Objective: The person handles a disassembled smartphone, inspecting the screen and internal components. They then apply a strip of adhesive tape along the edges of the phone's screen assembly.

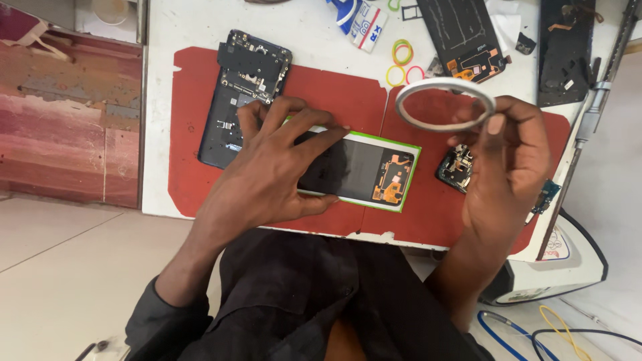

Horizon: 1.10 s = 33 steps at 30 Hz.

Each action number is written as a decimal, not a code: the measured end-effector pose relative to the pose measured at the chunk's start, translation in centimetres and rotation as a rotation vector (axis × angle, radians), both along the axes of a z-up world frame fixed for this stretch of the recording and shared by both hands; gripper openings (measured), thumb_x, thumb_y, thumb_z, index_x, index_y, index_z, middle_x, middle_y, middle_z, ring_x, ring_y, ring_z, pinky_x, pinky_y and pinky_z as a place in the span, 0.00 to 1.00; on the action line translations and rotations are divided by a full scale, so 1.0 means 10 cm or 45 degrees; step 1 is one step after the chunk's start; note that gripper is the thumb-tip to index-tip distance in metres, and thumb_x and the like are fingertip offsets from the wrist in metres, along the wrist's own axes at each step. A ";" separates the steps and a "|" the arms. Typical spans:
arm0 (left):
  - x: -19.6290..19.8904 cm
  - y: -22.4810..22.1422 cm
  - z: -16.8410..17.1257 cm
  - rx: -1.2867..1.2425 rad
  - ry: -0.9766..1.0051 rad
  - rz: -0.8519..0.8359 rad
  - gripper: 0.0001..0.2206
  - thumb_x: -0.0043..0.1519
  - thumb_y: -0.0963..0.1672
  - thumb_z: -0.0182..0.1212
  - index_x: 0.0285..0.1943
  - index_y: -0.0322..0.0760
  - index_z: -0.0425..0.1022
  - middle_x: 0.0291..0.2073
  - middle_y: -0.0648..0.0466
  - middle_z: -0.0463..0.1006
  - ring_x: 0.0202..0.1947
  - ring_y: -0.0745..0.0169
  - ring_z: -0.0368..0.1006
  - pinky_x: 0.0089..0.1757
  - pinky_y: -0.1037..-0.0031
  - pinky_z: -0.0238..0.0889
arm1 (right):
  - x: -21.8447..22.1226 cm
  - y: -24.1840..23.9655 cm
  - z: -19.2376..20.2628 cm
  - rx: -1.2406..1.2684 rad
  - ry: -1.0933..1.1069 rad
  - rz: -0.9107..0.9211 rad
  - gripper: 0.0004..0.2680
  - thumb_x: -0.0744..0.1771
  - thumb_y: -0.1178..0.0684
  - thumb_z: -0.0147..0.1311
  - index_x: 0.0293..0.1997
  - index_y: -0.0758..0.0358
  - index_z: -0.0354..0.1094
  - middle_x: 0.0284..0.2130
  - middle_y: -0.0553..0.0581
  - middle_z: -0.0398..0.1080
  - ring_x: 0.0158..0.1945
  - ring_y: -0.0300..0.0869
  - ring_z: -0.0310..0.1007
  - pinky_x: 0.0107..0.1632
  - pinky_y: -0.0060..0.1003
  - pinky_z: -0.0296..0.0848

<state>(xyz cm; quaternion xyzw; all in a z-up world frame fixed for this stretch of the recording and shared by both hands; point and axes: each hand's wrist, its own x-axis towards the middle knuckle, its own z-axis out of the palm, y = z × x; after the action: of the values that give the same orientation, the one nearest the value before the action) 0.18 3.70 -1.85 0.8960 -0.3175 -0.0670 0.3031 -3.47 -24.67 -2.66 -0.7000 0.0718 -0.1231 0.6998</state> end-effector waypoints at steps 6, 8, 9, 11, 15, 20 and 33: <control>-0.02 -0.07 -0.01 0.017 -0.069 -0.013 0.38 0.43 0.54 0.79 0.63 0.39 0.75 0.59 0.50 0.69 0.64 0.42 0.57 0.59 0.36 0.43 | -0.09 -0.15 -0.05 0.272 -0.087 -0.068 0.10 0.78 0.55 0.54 0.61 0.72 0.62 0.44 0.63 0.74 0.45 0.44 0.77 0.47 0.35 0.78; -0.03 -0.05 0.02 -0.004 -0.052 -0.013 0.37 0.45 0.54 0.78 0.64 0.40 0.75 0.61 0.50 0.69 0.65 0.42 0.56 0.60 0.36 0.43 | -0.11 -0.21 -0.07 0.298 -0.093 -0.114 0.10 0.77 0.56 0.55 0.63 0.73 0.61 0.44 0.63 0.73 0.43 0.45 0.75 0.47 0.36 0.78; -0.03 -0.06 0.02 -0.009 -0.042 -0.014 0.37 0.44 0.54 0.78 0.64 0.41 0.75 0.61 0.50 0.68 0.65 0.41 0.56 0.60 0.36 0.44 | -0.13 -0.23 -0.08 0.309 -0.098 -0.129 0.10 0.77 0.56 0.55 0.63 0.73 0.61 0.44 0.63 0.72 0.43 0.45 0.74 0.47 0.36 0.78; -0.05 -0.08 0.04 -0.018 -0.023 -0.015 0.38 0.44 0.54 0.78 0.66 0.42 0.74 0.63 0.50 0.67 0.66 0.40 0.55 0.61 0.36 0.44 | -0.16 -0.27 -0.11 0.324 -0.113 -0.124 0.10 0.77 0.57 0.55 0.63 0.73 0.61 0.42 0.62 0.71 0.43 0.45 0.74 0.45 0.36 0.76; -0.09 -0.13 0.05 -0.042 -0.016 -0.090 0.35 0.44 0.52 0.78 0.65 0.45 0.75 0.68 0.49 0.62 0.69 0.38 0.52 0.63 0.38 0.48 | -0.19 -0.28 -0.13 0.343 -0.115 -0.124 0.10 0.77 0.57 0.56 0.63 0.73 0.61 0.42 0.61 0.71 0.43 0.45 0.74 0.46 0.36 0.77; -0.15 -0.22 0.01 0.036 -0.066 -0.121 0.33 0.46 0.55 0.76 0.63 0.49 0.77 0.68 0.49 0.60 0.69 0.40 0.51 0.62 0.33 0.45 | -0.25 -0.27 -0.14 0.354 -0.138 -0.093 0.10 0.77 0.57 0.57 0.62 0.71 0.62 0.44 0.62 0.73 0.44 0.44 0.75 0.49 0.37 0.80; -0.23 -0.26 0.00 0.099 -0.252 -0.207 0.24 0.57 0.54 0.67 0.62 0.52 0.79 0.69 0.48 0.63 0.72 0.42 0.52 0.65 0.39 0.45 | -0.29 -0.20 -0.12 0.337 -0.123 -0.060 0.09 0.77 0.57 0.56 0.62 0.71 0.62 0.45 0.61 0.74 0.47 0.43 0.77 0.49 0.34 0.79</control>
<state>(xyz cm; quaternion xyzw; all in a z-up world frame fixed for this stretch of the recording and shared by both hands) -2.07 1.10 -1.86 0.8806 -0.4147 -0.0148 0.2288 -6.36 -26.69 -3.86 -0.5930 0.0698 -0.1625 0.7856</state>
